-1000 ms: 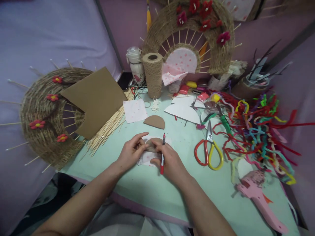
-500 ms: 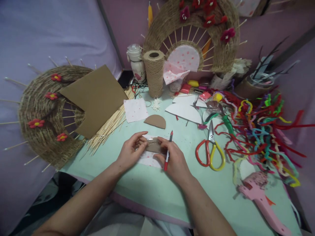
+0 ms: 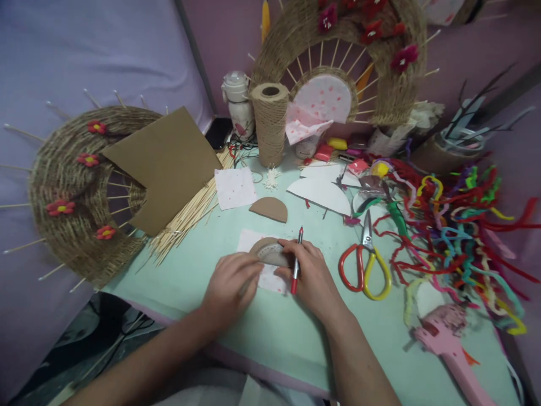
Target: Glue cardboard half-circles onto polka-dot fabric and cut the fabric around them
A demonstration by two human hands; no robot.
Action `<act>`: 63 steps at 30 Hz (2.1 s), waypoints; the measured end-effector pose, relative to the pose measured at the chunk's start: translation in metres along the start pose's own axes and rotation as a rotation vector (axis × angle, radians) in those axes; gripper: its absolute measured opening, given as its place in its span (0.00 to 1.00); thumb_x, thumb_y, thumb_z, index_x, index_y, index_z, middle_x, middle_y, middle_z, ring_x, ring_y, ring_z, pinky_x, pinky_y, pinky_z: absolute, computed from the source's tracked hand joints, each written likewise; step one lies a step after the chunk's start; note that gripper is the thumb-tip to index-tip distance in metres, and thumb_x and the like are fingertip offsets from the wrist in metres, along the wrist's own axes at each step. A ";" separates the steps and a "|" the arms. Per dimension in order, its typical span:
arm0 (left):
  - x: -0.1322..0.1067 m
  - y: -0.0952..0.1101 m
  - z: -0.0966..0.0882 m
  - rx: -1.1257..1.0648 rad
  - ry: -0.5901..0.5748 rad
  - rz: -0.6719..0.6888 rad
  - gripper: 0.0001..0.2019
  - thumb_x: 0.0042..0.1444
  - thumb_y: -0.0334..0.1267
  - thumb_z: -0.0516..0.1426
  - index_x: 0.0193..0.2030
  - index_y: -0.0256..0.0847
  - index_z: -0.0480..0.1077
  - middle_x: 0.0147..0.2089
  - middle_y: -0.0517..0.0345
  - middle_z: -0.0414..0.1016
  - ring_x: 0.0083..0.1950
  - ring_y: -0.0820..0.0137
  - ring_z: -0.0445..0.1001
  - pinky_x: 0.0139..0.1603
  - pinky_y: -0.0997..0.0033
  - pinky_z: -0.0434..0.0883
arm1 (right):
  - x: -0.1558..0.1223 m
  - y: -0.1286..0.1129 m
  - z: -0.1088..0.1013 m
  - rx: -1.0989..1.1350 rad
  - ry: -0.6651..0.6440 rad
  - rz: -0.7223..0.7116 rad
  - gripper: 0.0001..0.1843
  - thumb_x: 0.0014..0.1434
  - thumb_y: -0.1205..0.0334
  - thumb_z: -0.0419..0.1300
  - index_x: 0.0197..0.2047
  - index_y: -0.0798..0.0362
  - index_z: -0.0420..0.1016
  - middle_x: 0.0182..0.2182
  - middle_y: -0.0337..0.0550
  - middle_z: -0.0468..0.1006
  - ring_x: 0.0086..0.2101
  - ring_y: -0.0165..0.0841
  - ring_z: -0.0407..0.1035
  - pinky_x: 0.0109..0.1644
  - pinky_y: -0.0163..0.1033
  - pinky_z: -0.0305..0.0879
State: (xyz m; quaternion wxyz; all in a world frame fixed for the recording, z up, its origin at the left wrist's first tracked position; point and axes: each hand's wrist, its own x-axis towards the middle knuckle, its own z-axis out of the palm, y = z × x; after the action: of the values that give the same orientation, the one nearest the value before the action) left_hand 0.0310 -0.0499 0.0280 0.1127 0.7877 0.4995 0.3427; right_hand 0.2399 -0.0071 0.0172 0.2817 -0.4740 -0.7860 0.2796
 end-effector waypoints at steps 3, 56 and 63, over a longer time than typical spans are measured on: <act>-0.011 0.010 0.009 0.027 -0.045 0.068 0.14 0.61 0.30 0.52 0.52 0.42 0.70 0.55 0.47 0.76 0.59 0.62 0.71 0.56 0.57 0.67 | 0.003 0.001 0.001 -0.037 -0.038 -0.036 0.15 0.62 0.59 0.61 0.52 0.44 0.66 0.54 0.47 0.75 0.52 0.46 0.68 0.54 0.54 0.63; -0.020 0.035 0.055 0.315 -0.200 -0.059 0.44 0.49 0.56 0.64 0.66 0.30 0.56 0.67 0.38 0.62 0.70 0.52 0.57 0.68 0.53 0.59 | -0.004 -0.004 -0.001 -0.089 -0.038 0.007 0.20 0.59 0.70 0.54 0.55 0.50 0.68 0.46 0.48 0.77 0.46 0.41 0.71 0.49 0.48 0.70; -0.021 0.042 0.057 0.298 -0.175 -0.104 0.44 0.48 0.55 0.65 0.65 0.32 0.57 0.69 0.37 0.59 0.72 0.51 0.53 0.68 0.51 0.59 | -0.004 -0.007 0.000 -0.092 -0.030 0.020 0.24 0.58 0.73 0.54 0.58 0.49 0.67 0.41 0.45 0.76 0.44 0.39 0.69 0.47 0.44 0.70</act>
State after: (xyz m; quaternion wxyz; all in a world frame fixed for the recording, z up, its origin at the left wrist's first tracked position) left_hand 0.0920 -0.0787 -0.0017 0.0551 0.7955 0.5731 0.1887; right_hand 0.2380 -0.0134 0.0214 0.2449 -0.4900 -0.7974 0.2531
